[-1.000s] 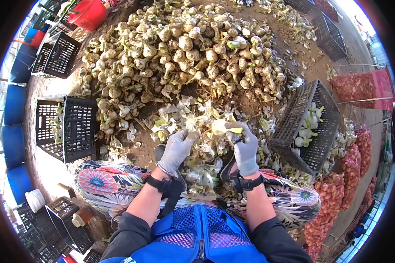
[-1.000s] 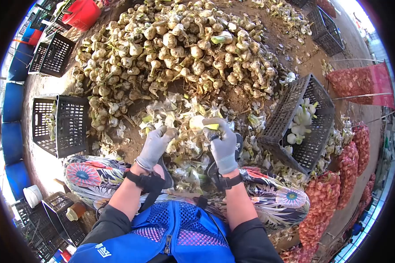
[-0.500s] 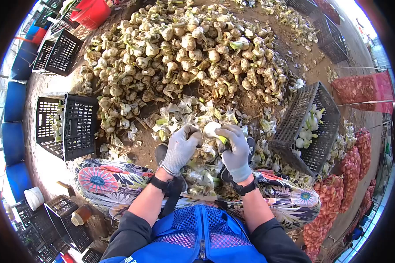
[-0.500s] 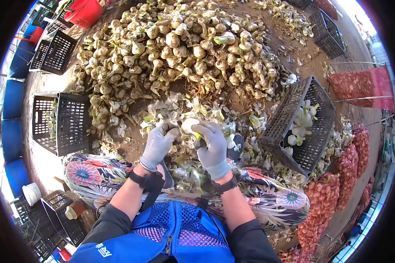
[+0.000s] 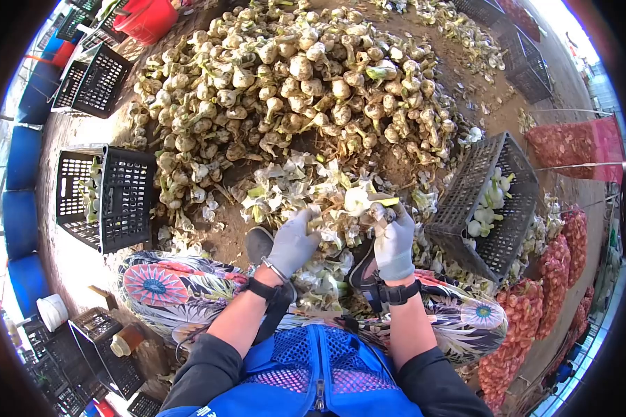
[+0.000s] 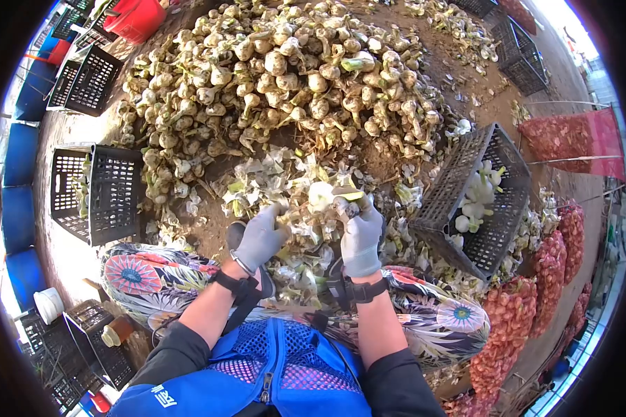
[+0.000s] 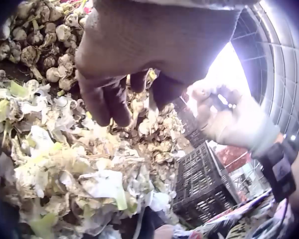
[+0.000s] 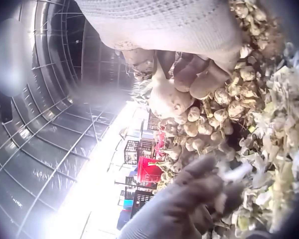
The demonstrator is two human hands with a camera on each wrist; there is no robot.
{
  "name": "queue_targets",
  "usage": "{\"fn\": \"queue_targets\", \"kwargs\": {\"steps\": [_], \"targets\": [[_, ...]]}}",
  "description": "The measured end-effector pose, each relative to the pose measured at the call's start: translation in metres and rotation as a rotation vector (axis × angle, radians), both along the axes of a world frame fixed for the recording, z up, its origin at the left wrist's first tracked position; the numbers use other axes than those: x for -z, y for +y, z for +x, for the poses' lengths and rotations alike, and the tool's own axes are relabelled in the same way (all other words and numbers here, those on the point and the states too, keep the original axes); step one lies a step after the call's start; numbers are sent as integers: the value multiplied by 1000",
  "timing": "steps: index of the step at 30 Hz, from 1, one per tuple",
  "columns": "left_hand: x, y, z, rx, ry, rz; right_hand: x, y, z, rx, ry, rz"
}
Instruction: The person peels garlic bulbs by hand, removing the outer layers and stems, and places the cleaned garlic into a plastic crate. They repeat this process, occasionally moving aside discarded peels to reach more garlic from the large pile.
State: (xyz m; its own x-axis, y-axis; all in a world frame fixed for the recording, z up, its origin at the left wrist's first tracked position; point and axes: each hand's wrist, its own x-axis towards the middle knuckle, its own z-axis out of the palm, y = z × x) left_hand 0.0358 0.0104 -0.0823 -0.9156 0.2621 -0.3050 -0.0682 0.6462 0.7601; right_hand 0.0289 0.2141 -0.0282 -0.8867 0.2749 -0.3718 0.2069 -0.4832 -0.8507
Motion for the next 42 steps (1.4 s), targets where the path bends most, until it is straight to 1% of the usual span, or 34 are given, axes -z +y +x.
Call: {"fn": "queue_targets", "kwargs": {"steps": [1, 3, 5, 7, 8, 9, 10, 11, 12, 14, 15, 17, 18, 20, 21, 22, 23, 25, 26, 27, 28, 29, 30, 32, 33, 34, 35, 36, 37, 38, 39, 40, 41, 42], "targets": [[-17, 4, -6, -115, -43, 163, -1, 4, 2, -35, -50, -81], [-42, 10, -19, -278, -133, 546, 11, 0, 6, -58, -17, -18], [-45, 4, -29, -273, -208, 632, 14, -6, 9, -139, 54, 209], [-58, 1, -32, -229, -303, 809, 4, -13, 8, -182, 69, 277], [-65, 2, -32, -226, -304, 809, 0, -15, 8, -219, 79, 350], [-69, 5, -29, -136, -94, 665, -2, -16, 7, -233, 127, 452], [-70, 6, -27, -47, 112, 517, -5, -15, 8, -231, 121, 454], [-63, 5, -27, 16, 203, 419, -8, -14, 9, -257, 58, 392], [-62, 5, -26, 15, 201, 419, -9, -14, 9, -285, -2, 329], [-62, 4, -27, 31, 237, 328, -1, -12, 9, -292, -20, 403], [-62, 3, -27, 29, 238, 327, 13, -7, 10, -163, -7, 285], [-64, 2, -21, 140, 223, 64, 31, 0, 8, 27, -83, 116], [-55, 0, -17, 141, 222, 63, 18, 5, 6, -30, -164, 72], [-26, -6, -6, 298, 141, -202, 28, 17, 7, -53, -111, -180], [-27, -6, -5, 313, 115, -331, 33, 19, 9, -53, -111, -176], [-27, -5, -7, 312, 114, -328, 39, 20, 12, -47, -82, -440], [-27, -4, -9, 202, 47, -129, 44, 21, 15, -40, -51, -706], [-49, 0, -17, 56, -51, 213, 50, 15, 20, -33, -129, -694], [-50, 2, -17, 53, -52, 212, 52, 10, 21, -29, -204, -679], [-52, 5, -18, -20, -117, 268, 19, -8, 11, -15, -306, -629], [-56, 5, -20, -92, -182, 326, 27, -6, 13, -19, -304, -628], [-61, 0, -25, 4, -93, -8, 42, -2, 16, -94, -203, -615], [-60, -5, -27, 4, -87, -7, 40, -4, 11, -166, -99, -600], [-51, -10, -25, -116, -269, 391, 34, -6, 8, -64, -190, -652], [-42, -4, -22, -122, -101, 573, 33, -13, 8, -129, -170, -353], [-42, -3, -24, -116, -101, 577, 25, -23, 3, -190, -148, -53], [-44, -5, -28, -187, -195, 578, 12, -33, -1, -268, -217, -70], [-47, -8, -34, -258, -289, 576, 23, -48, -3, -216, -68, -80], [-70, -17, -45, -482, -353, 758, 17, -54, -13, -307, -94, -158], [-84, -31, -59, -620, -170, 775, 12, -55, -27, -396, -120, -237], [-69, -71, -67, -728, -164, 1072, 46, -52, -37, -410, -89, -104], [-63, -123, -71, -782, 50, 992, 31, -49, -54, -396, -98, -10], [-92, -141, -90, -779, 214, 1533, 35, -41, -74, -335, -256, 123], [-120, -164, -96, -813, 197, 1915, 60, -27, -95, -324, -223, 412]]}}
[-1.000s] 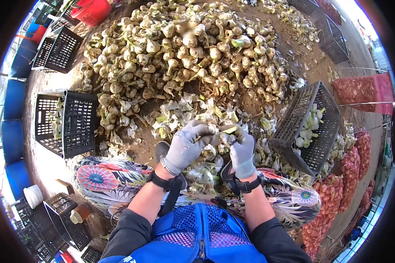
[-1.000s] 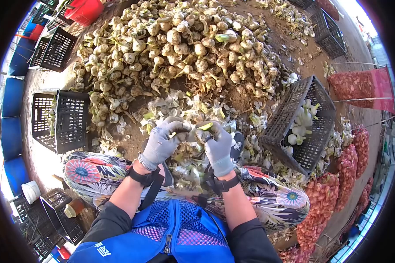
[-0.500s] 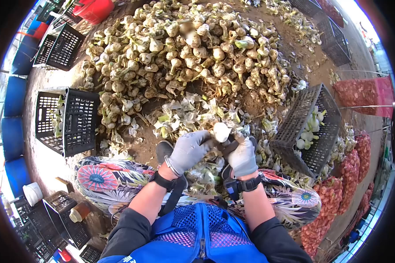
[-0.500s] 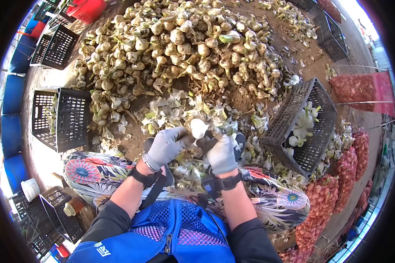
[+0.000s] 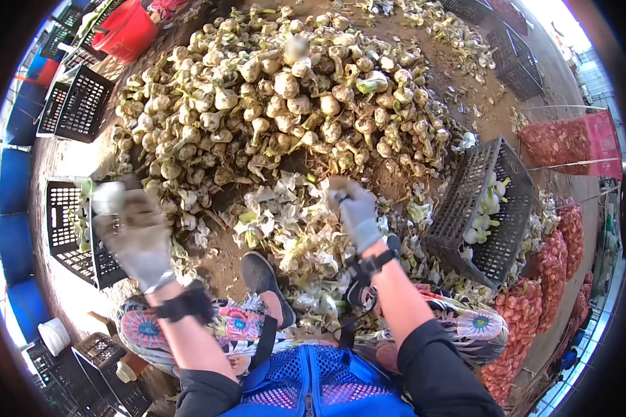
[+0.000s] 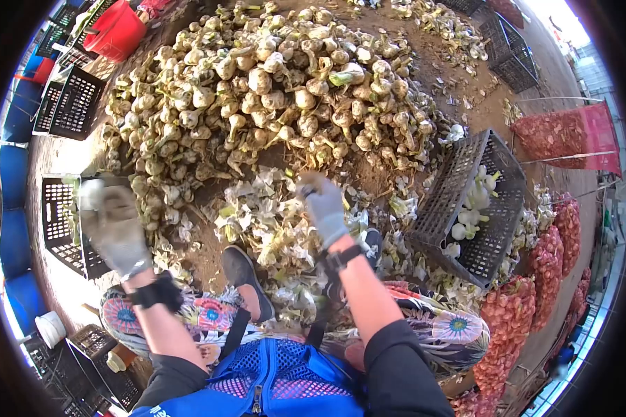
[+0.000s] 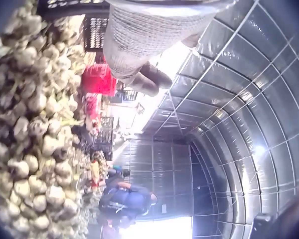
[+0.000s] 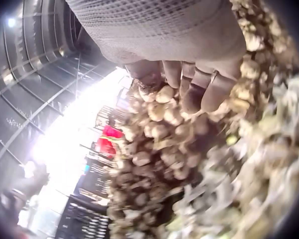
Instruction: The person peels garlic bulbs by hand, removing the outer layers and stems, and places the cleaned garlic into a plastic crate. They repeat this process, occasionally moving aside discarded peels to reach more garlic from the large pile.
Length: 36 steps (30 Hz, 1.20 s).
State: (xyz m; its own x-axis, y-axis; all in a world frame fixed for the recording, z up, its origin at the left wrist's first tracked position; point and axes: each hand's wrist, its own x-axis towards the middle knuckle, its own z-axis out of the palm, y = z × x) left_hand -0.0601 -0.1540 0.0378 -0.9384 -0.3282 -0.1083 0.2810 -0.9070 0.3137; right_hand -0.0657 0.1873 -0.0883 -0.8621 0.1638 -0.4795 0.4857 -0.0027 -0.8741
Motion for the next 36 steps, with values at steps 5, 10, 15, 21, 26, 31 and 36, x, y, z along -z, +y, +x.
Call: {"fn": "queue_targets", "kwargs": {"steps": [5, 10, 15, 21, 26, 31, 36], "targets": [[22, -6, -9, 19, -229, -112, 71, 74, -91, -378, 133, 978], [70, 90, -7, 413, -527, -223, 88, 90, -113, -768, -156, 1132], [99, 138, 7, 730, -640, -405, 88, 97, -70, -540, -166, 1036], [127, 173, 40, 835, -576, -671, 20, 10, 17, -458, 388, 671], [99, 169, 37, 822, -508, -743, -1, -7, 27, -590, 695, 780], [84, 165, 36, 712, -348, -1347, -1, -4, 38, -112, 236, -133], [70, 168, 49, 658, -315, -1515, -35, -20, 41, -156, 127, 155]]}}
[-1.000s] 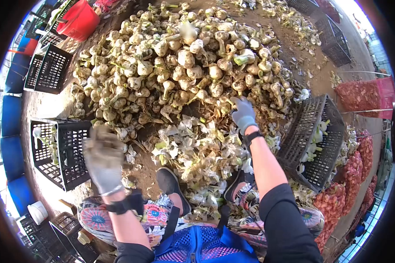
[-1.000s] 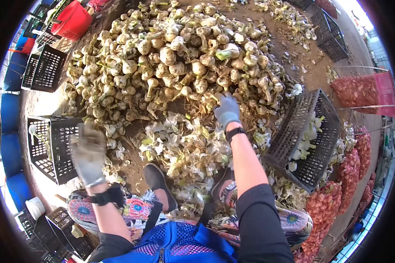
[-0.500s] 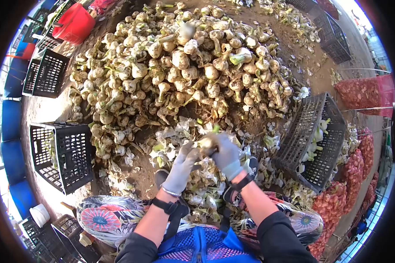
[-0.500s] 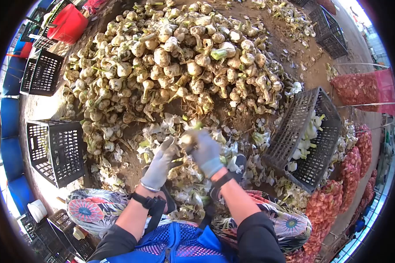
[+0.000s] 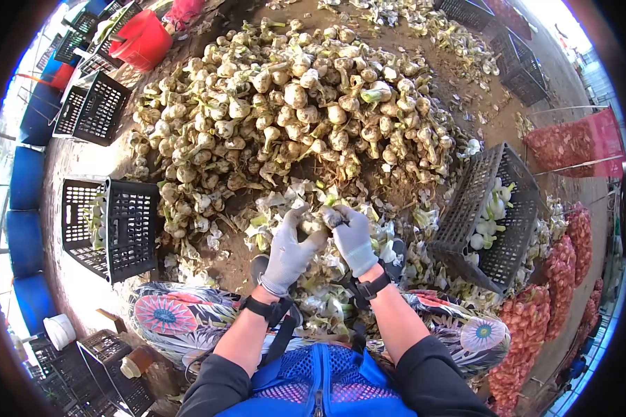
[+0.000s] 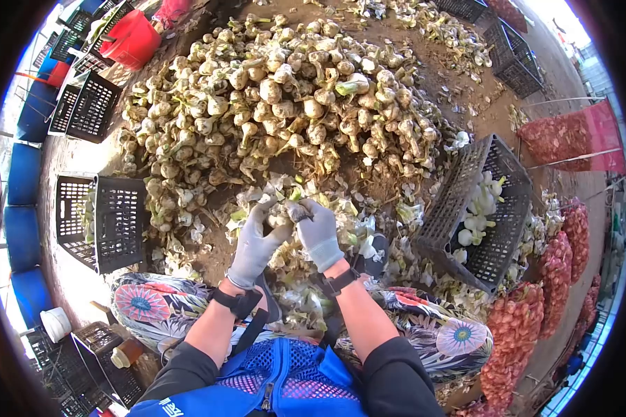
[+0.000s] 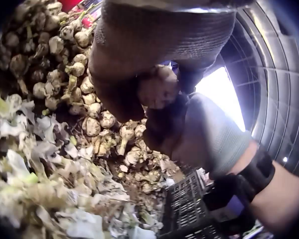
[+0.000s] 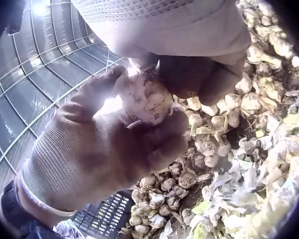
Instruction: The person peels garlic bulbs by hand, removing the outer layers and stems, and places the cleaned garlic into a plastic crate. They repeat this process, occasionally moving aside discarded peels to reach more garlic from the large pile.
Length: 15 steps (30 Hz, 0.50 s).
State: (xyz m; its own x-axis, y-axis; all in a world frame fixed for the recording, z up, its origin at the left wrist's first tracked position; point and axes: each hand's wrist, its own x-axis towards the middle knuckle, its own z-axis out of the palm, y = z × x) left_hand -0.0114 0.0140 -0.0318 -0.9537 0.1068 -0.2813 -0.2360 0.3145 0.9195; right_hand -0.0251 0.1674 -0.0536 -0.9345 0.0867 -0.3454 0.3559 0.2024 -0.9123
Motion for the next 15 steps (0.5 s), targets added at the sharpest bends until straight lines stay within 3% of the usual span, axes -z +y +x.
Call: {"fn": "queue_targets", "kwargs": {"steps": [2, 3, 6, 8, 12, 14, 15], "targets": [[-7, 1, 2, -82, -99, 317, -9, 0, 5, 41, 142, -12], [-7, 2, 3, -111, -115, 488, -21, 4, 7, 11, 75, 27], [0, -7, 2, -138, -195, 578, -12, 11, 13, 60, 140, -182], [-1, -4, 4, -130, -168, 547, -8, 13, 15, 91, 52, -291], [-1, 3, 9, -58, 80, 372, -12, 9, 11, 75, 72, -529], [-5, -1, 11, -63, -113, 633, -22, 10, 11, 33, 41, -484], [-2, -2, 9, -116, -91, 633, -28, 12, 13, -2, 50, -502]]}}
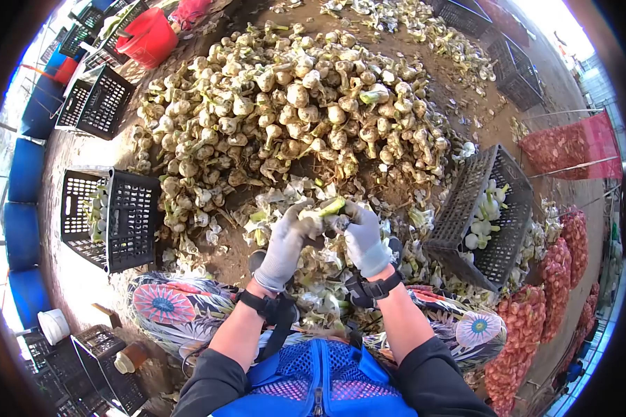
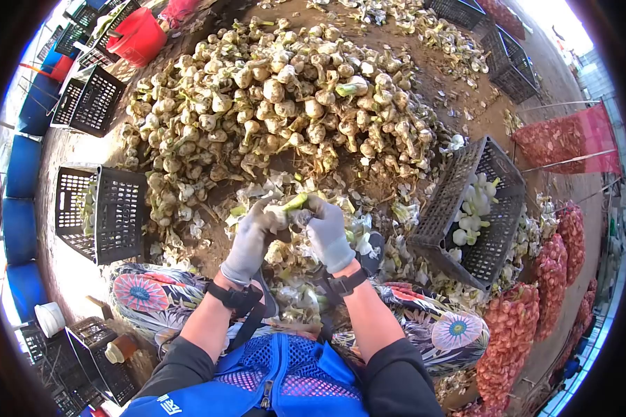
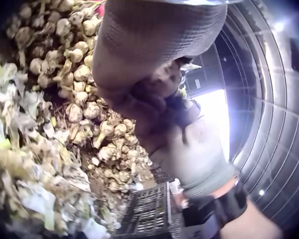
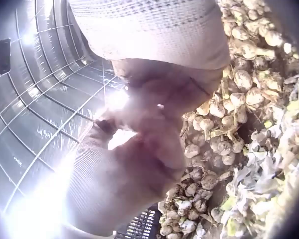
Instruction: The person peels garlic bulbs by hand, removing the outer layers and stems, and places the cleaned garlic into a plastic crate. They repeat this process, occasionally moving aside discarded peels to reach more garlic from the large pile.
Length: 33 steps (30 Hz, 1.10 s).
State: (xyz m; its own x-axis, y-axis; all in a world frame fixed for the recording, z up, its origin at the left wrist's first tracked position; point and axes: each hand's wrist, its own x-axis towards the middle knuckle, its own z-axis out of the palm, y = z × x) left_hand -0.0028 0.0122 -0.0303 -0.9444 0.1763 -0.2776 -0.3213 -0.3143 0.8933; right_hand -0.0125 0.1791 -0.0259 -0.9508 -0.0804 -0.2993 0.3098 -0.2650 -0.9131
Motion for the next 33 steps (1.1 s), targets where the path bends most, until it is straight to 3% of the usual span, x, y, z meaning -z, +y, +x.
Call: {"fn": "queue_targets", "kwargs": {"steps": [1, 3, 5, 7, 8, 11, 12, 13, 15, 17, 18, 20, 21, 23, 25, 26, 29, 30, 31, 33], "targets": [[2, -4, 2, -3, -2, -1, 0, 1, 2, -3, -2, -1], [-2, -11, 5, 77, -337, 305, 1, 3, 7, -21, 167, 225], [-12, -11, 3, 96, -368, 298, 0, 9, 5, -112, 233, 334], [-8, -21, 3, 383, -520, 560, -11, 9, 6, -161, 539, 529], [-5, -20, 5, 351, -543, 502, -12, 11, 7, -185, 565, 544], [-13, -13, 9, 440, -483, 388, -5, 19, 8, -55, 427, 592], [2, -12, 9, 501, -489, 585, 10, 25, 11, 29, 245, 486], [-4, -11, 9, 497, -488, 585, 22, 30, 12, 65, 201, 272], [-14, -4, 8, 223, -449, 521, 27, 47, 31, -74, -54, -145], [-1, -5, 4, 205, -515, 529, -9, 27, 33, -110, 26, -60], [-5, -2, 3, 176, -493, 426, -4, 22, 36, -45, -60, -197], [5, 0, 5, 19, -468, 277, 20, 25, 36, 9, -17, -153], [5, -2, 6, 18, -467, 275, 19, 24, 33, 59, 26, -103], [5, -5, 6, 22, -256, 40, 12, 25, 30, 113, -7, -31], [-6, 1, 9, 44, -221, 15, 10, 24, 32, 149, -111, -232], [-6, 8, 11, -13, -241, -5, 22, 20, 37, 152, -50, -200], [-6, 12, 13, -85, -335, -42, 10, -1, 42, 127, -196, -280], [1, 11, 14, -64, -220, -214, 12, -3, 44, 125, -201, -284], [7, 9, 14, -41, -102, -385, 15, -6, 45, 86, -165, -161], [14, 9, 15, -21, -26, -450, 19, -4, 43, 53, -124, -35]]}}
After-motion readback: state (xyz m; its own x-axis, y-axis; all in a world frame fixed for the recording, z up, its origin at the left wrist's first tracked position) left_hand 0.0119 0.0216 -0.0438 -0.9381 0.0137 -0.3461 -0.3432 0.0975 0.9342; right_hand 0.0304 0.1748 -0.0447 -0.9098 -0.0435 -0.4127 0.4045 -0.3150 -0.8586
